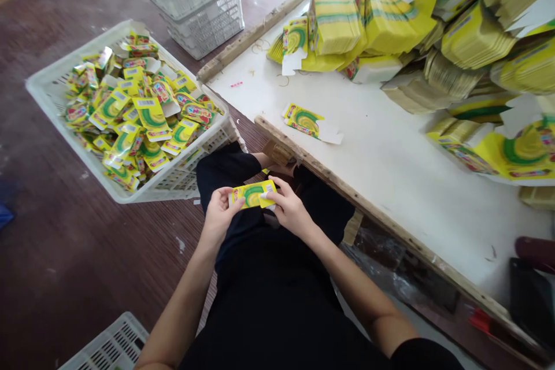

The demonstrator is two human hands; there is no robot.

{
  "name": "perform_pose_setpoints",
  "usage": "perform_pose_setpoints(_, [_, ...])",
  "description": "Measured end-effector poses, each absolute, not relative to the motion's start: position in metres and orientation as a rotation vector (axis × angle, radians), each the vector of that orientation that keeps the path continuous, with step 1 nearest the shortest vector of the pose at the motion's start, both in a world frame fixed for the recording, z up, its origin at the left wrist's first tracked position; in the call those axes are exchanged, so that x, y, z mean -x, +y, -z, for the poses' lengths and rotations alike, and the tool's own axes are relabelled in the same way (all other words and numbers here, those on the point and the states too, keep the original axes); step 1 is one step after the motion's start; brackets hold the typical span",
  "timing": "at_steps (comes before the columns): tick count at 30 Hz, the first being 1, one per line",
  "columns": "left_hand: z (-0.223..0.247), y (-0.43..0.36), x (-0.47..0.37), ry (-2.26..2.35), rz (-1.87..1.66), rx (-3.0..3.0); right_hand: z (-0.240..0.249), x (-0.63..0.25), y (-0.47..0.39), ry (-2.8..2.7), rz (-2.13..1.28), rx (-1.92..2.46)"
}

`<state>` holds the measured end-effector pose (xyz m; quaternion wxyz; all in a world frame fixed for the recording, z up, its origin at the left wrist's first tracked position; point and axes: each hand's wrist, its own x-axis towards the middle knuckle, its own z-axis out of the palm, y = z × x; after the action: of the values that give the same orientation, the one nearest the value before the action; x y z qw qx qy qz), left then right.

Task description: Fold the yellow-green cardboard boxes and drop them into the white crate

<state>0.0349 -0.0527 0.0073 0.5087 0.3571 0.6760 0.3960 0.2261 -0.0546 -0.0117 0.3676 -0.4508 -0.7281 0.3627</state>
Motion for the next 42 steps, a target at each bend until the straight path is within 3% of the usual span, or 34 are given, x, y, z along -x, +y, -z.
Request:
perform_pose_setpoints(13, [-0.007, -0.073, -0.04, 1.554, -0.945, -0.654, 0.022, -0.231, -0.073, -2.055, -1.058, 1.187])
perform_pose_setpoints(24, [0.003, -0.069, -0.043, 1.518, -1.037, -0.663, 0.039, -0.228, -0.068, -2.039, -0.854, 1.215])
perform_pose_setpoints(42, [-0.005, -0.063, -0.056, 1.387, -1.032, -0.695, 0.033, -0.231, -0.045, -1.584, -1.222, 1.301])
